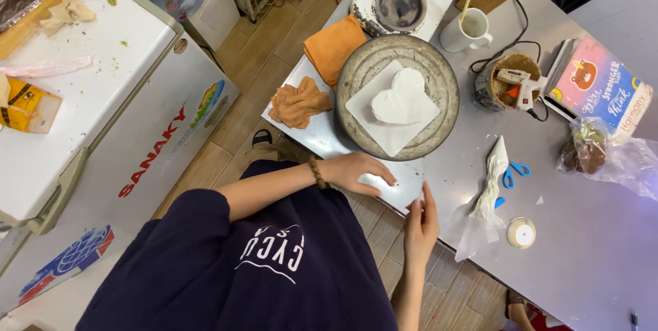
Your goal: Applying and smoothing icing onto a heart-shaped cake using a piping bag and a spatula.
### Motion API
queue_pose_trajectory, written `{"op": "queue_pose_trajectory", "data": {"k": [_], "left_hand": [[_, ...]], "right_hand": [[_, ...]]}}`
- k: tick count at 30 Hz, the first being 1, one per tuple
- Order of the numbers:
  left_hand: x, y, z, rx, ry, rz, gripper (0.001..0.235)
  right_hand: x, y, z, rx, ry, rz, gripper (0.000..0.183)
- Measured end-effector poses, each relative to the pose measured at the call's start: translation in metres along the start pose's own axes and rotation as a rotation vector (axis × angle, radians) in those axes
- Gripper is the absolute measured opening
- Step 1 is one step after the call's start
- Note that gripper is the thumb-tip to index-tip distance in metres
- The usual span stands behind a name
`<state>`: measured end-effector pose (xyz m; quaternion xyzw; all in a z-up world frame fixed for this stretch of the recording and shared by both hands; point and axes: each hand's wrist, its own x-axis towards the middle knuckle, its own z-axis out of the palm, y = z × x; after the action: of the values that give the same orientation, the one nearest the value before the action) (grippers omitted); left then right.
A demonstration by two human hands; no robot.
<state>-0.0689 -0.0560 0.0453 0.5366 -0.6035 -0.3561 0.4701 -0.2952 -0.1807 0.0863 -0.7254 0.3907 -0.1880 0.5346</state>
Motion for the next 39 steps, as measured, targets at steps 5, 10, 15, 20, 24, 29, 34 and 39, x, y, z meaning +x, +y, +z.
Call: {"op": "queue_pose_trajectory", "data": {"k": [5, 10, 15, 20, 24, 29, 34, 39], "left_hand": [[-0.035, -0.037, -0.020, 0.365, 0.253, 0.126, 0.026], [-0.050, -0.031, -0.036, 0.362, 0.290, 0.105, 0.029], [-0.047, -0.038, -0.025, 0.315, 0.281, 0.096, 0.027], [-0.045, -0.043, -0.017, 0.322, 0.291, 0.090, 0.027], [-0.042, -0.034, -0.015, 0.381, 0.323, 0.068, 0.034], [-0.041, -0.042, -0.018, 0.447, 0.404, 0.085, 0.040], [-0.030, -0.056, -0.005, 0.396, 0.555, -0.072, 0.031], [-0.032, -0.032, -0.011, 0.567, 0.747, -0.127, 0.014]], "right_hand": [[-0.013, -0.008, -0.008, -0.507, -0.022, -0.260, 0.036], [-0.008, -0.014, -0.015, -0.702, -0.017, -0.342, 0.038], [0.027, 0.013, -0.040, -0.852, 0.082, -0.285, 0.037], [0.030, -0.004, -0.050, -0.684, 0.138, -0.365, 0.037], [0.029, -0.010, -0.054, -0.582, -0.008, -0.258, 0.037], [0.080, -0.101, -0.091, -0.991, -0.177, -0.561, 0.036], [0.106, -0.256, -0.046, -1.551, -0.216, -0.932, 0.046], [0.155, -0.301, 0.032, -1.939, -0.561, -1.117, 0.035]]}}
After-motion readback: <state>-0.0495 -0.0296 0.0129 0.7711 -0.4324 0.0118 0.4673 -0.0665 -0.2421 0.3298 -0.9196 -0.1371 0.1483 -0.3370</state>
